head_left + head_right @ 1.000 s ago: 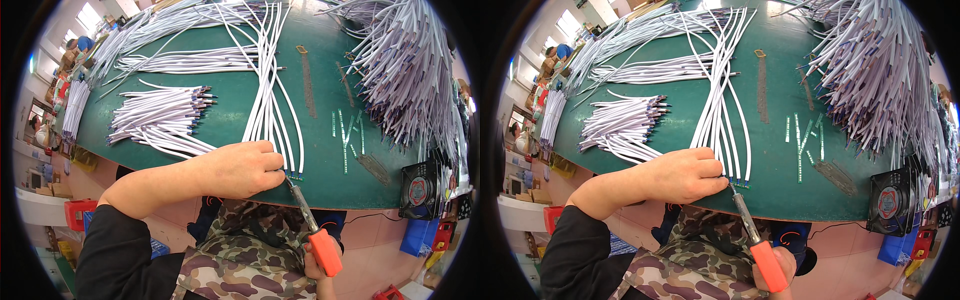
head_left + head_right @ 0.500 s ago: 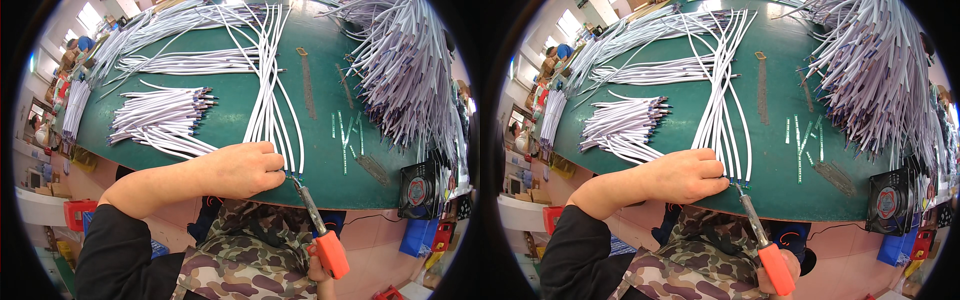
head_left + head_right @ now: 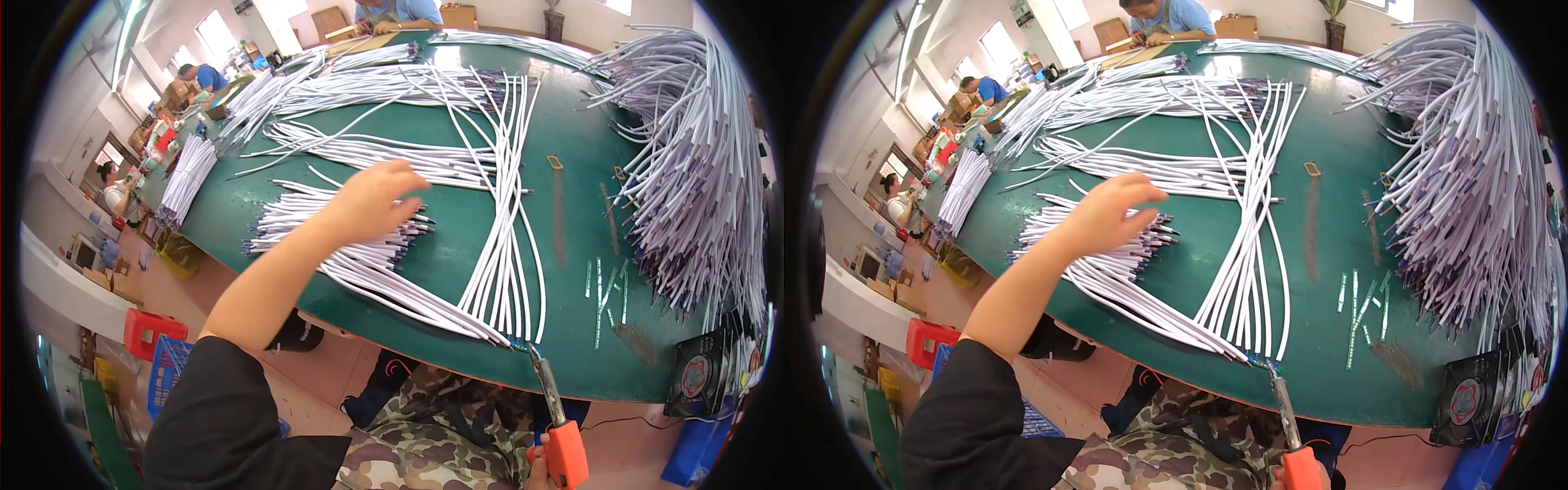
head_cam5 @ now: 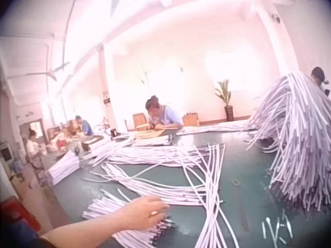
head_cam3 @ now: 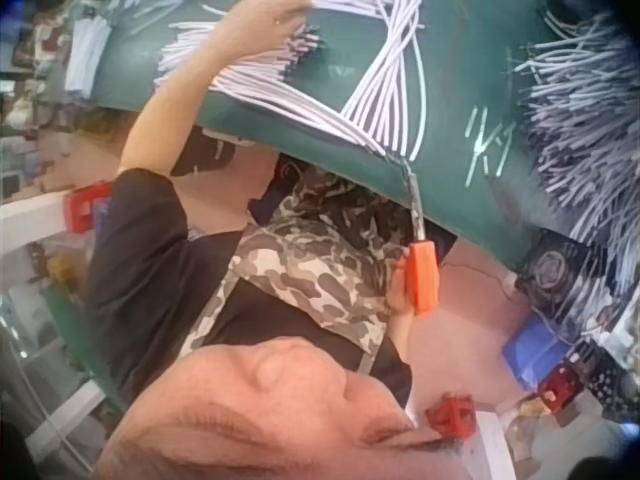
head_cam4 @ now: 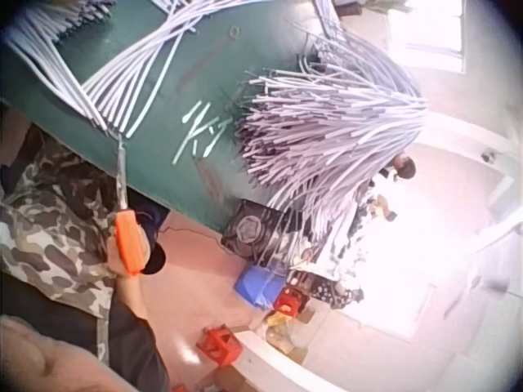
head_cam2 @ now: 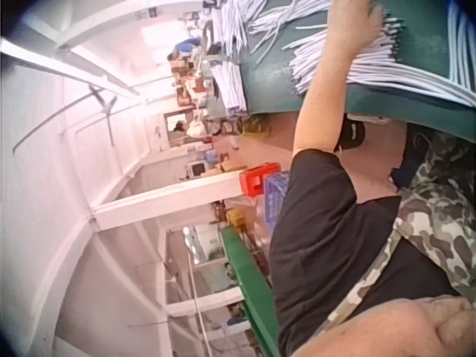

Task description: The person aligns wires onto circuit board strips and solders them in place using a soldering iron, lifting and setting aside each assembled bundle.

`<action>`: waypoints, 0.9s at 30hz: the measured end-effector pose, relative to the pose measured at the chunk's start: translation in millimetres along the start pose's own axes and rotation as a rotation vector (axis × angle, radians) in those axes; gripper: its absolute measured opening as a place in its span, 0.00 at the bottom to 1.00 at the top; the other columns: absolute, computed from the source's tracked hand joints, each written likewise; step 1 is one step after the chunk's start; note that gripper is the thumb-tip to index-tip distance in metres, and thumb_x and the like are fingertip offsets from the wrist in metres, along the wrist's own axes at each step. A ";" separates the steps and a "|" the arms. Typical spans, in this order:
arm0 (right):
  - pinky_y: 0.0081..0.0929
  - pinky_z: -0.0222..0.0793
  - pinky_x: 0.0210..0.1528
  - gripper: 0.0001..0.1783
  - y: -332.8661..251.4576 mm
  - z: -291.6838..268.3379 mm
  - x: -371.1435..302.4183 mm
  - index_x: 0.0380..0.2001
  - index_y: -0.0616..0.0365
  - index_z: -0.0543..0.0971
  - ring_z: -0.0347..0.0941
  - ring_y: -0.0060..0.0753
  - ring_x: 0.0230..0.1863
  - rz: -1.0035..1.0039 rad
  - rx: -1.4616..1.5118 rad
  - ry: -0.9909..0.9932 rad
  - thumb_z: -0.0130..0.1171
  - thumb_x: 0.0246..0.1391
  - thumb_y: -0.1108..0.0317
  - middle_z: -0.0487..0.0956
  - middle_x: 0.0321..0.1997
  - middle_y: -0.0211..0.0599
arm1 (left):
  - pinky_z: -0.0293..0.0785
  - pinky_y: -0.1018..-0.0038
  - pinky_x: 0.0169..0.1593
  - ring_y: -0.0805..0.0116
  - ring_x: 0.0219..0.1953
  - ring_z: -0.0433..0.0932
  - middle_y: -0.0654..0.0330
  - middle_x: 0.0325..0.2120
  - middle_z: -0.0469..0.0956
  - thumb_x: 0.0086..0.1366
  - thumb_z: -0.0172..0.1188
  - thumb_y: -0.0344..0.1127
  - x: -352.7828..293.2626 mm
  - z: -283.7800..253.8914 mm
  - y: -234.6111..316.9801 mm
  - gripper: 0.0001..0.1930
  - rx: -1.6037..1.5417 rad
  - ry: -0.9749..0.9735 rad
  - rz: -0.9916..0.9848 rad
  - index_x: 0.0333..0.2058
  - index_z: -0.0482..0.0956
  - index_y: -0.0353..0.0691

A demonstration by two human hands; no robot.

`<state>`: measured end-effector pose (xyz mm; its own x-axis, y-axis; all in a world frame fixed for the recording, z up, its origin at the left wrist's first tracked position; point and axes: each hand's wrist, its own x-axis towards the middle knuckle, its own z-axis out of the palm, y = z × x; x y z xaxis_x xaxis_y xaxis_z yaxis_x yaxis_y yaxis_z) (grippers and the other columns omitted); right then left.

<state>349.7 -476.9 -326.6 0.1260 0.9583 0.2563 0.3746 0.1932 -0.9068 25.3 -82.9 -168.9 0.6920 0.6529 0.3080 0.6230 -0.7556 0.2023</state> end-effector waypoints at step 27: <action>0.29 0.75 0.48 0.18 15.4 13.9 -33.9 0.52 0.69 0.74 0.74 0.30 0.47 0.172 0.247 0.251 0.57 0.64 0.68 0.76 0.56 0.48 | 0.75 0.65 0.39 0.55 0.35 0.76 0.56 0.33 0.74 0.57 0.59 0.19 -9.6 -1.6 57.1 0.24 -0.110 -0.112 0.409 0.52 0.80 0.45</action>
<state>338.4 -503.4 -353.9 0.3999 0.9059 0.1392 0.0997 0.1079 -0.9891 53.6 -132.5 -158.8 0.9129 0.2955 0.2817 0.2508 -0.9504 0.1840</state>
